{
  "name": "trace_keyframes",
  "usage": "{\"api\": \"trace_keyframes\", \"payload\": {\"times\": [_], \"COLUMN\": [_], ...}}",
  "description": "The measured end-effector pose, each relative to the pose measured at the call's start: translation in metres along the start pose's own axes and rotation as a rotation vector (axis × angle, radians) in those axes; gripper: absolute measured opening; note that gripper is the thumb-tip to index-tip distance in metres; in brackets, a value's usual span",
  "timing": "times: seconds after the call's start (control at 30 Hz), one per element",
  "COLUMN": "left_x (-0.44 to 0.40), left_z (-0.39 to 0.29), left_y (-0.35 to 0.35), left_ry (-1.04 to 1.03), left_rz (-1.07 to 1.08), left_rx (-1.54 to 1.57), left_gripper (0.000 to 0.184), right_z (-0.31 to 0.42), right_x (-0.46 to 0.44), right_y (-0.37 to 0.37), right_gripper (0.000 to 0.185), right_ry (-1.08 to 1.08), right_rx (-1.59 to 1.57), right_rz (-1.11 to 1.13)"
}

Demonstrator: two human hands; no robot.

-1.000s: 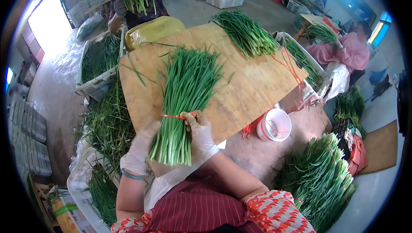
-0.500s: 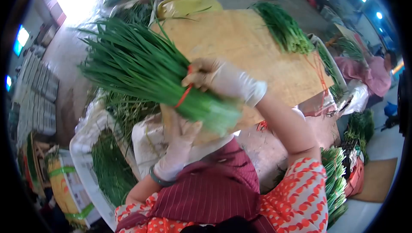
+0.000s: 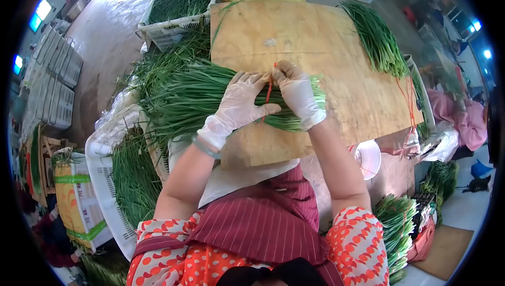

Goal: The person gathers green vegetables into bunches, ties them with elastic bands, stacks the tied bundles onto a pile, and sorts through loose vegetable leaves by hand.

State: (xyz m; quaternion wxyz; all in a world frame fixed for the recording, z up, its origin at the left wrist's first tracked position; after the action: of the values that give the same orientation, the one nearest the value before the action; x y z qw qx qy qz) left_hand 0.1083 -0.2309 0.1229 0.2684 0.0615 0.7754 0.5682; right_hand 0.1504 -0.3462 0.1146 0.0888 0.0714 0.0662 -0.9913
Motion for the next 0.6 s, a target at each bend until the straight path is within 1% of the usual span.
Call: {"api": "trace_keyframes", "payload": {"times": [0.03,0.07,0.1,0.17,0.2,0.27,0.3,0.37,0.4,0.47,0.5,0.57,0.6], "left_x": [0.002,0.003,0.000,-0.007,-0.008,-0.008,-0.007,-0.006,-0.008,-0.009,-0.009,-0.006,-0.002], "left_z": [-0.001,0.000,0.003,0.010,0.007,0.002,0.002,0.007,0.005,0.006,0.007,0.003,0.002], "left_y": [0.004,0.010,0.008,0.000,0.002,0.008,0.004,0.000,0.000,0.000,0.002,0.002,0.005], "left_ry": [-0.025,-0.013,-0.012,0.013,0.014,0.075,0.075,0.142,0.143,0.257,0.257,0.192,0.190], "left_rz": [-0.071,-0.145,-0.144,-0.108,-0.108,-0.093,-0.086,-0.119,-0.119,-0.101,-0.101,-0.052,-0.055], "left_rx": [0.055,0.170,0.167,0.242,0.240,0.181,0.182,0.213,0.212,0.175,0.172,0.144,0.143], "left_gripper": [0.074,0.059,0.059,0.044,0.044,0.032,0.032,0.024,0.024,0.022,0.022,0.033,0.033], "right_z": [0.002,0.004,0.005,0.005,0.005,0.004,0.004,0.007,0.009,0.006,0.006,0.008,0.011], "right_x": [0.001,0.002,0.001,0.003,0.003,0.005,0.007,0.011,0.012,0.012,0.012,0.014,0.014], "right_y": [0.000,0.000,0.001,0.000,-0.001,-0.002,-0.002,-0.001,0.001,0.004,0.005,0.005,0.005], "right_gripper": [0.015,0.014,0.014,0.014,0.014,0.013,0.013,0.013,0.012,0.011,0.010,0.010,0.010], "right_ry": [-0.007,-0.011,-0.009,0.004,0.020,0.028,0.037,0.042,0.056,0.072,0.089,0.075,0.064], "right_rx": [-0.002,-0.001,-0.001,-0.045,-0.087,-0.076,-0.064,-0.077,-0.090,-0.120,-0.149,-0.185,-0.219], "right_rz": [0.002,-0.008,-0.017,0.007,0.029,0.032,0.034,0.002,-0.030,-0.032,-0.040,-0.061,-0.077]}}
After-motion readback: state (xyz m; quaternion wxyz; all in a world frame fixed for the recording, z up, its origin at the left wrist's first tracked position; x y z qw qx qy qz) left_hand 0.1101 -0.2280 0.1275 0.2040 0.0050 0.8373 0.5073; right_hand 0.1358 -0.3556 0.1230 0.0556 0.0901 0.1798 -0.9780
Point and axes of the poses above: each hand's wrist, its own x-axis away from the middle knuckle, its own y-axis out of the back of the hand, z = x × y, the point moved 7 cm from there along -x, towards the middle knuckle, and after that the axes turned 10 degrees about -x, right-handed, at the moved point
